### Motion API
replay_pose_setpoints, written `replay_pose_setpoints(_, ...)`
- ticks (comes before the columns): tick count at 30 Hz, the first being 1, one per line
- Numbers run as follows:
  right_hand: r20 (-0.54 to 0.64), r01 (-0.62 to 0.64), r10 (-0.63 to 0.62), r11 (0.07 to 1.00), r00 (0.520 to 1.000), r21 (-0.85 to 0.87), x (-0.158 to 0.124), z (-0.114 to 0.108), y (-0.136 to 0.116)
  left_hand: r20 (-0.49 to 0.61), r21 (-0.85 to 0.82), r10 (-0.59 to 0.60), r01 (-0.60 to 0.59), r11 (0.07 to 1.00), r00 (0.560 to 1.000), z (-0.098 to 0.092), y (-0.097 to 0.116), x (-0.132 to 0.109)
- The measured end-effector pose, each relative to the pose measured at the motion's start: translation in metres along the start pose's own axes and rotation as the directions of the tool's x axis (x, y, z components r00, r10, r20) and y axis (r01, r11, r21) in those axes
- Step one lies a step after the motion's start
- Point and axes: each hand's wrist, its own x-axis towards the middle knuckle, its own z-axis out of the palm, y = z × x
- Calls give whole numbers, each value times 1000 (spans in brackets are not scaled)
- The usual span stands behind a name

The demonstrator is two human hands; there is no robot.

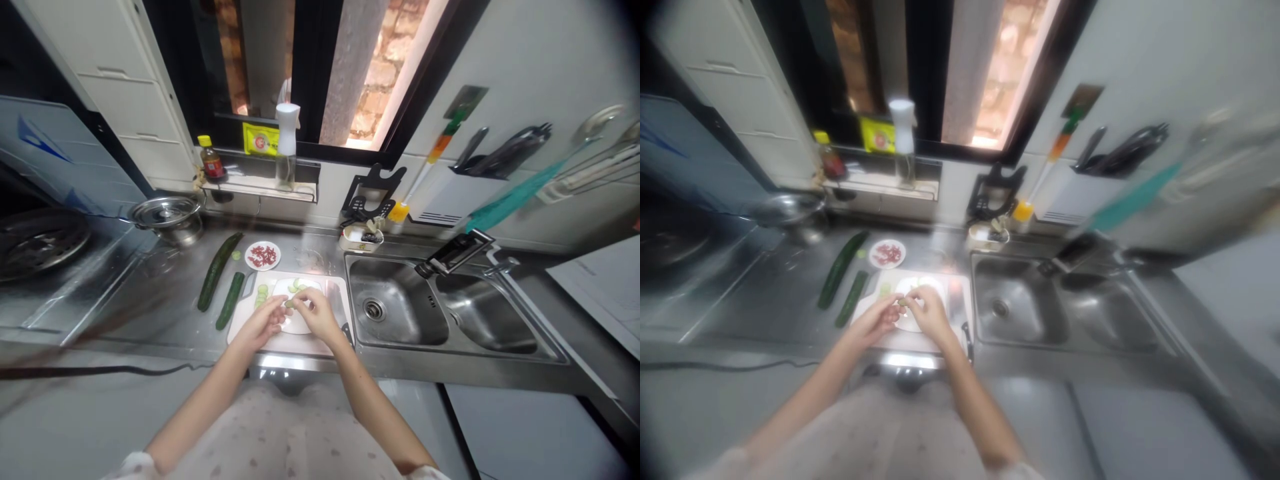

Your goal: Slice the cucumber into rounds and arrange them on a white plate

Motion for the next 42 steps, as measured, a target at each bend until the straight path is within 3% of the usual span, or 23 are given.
replay_pose_setpoints(5, 29, -13, 13, 1000, 999, -8, -2, -3, 0, -2, -25, 56, -56, 998, 998, 0, 2, 1)
replay_pose_setpoints(16, 21, -72, 72, 997, 997, 18, -5, -1, -3, -36, 179, 227, -218, 959, 973, 5, 13, -5)
replay_pose_setpoints(22, 17, -130, 130, 990, 991, 50, -6, 1, 0, -21, 263, 379, -361, 895, 925, 5, 9, -1)
replay_pose_setpoints(30, 14, -206, 206, 966, 978, 155, -5, 2, 2, 16, 357, 483, -456, 815, 876, 7, 8, 3)
replay_pose_setpoints(42, 82, -143, 137, 988, 987, 66, -5, 0, 0, 42, 372, 475, -455, 809, 879, 10, 8, 0)
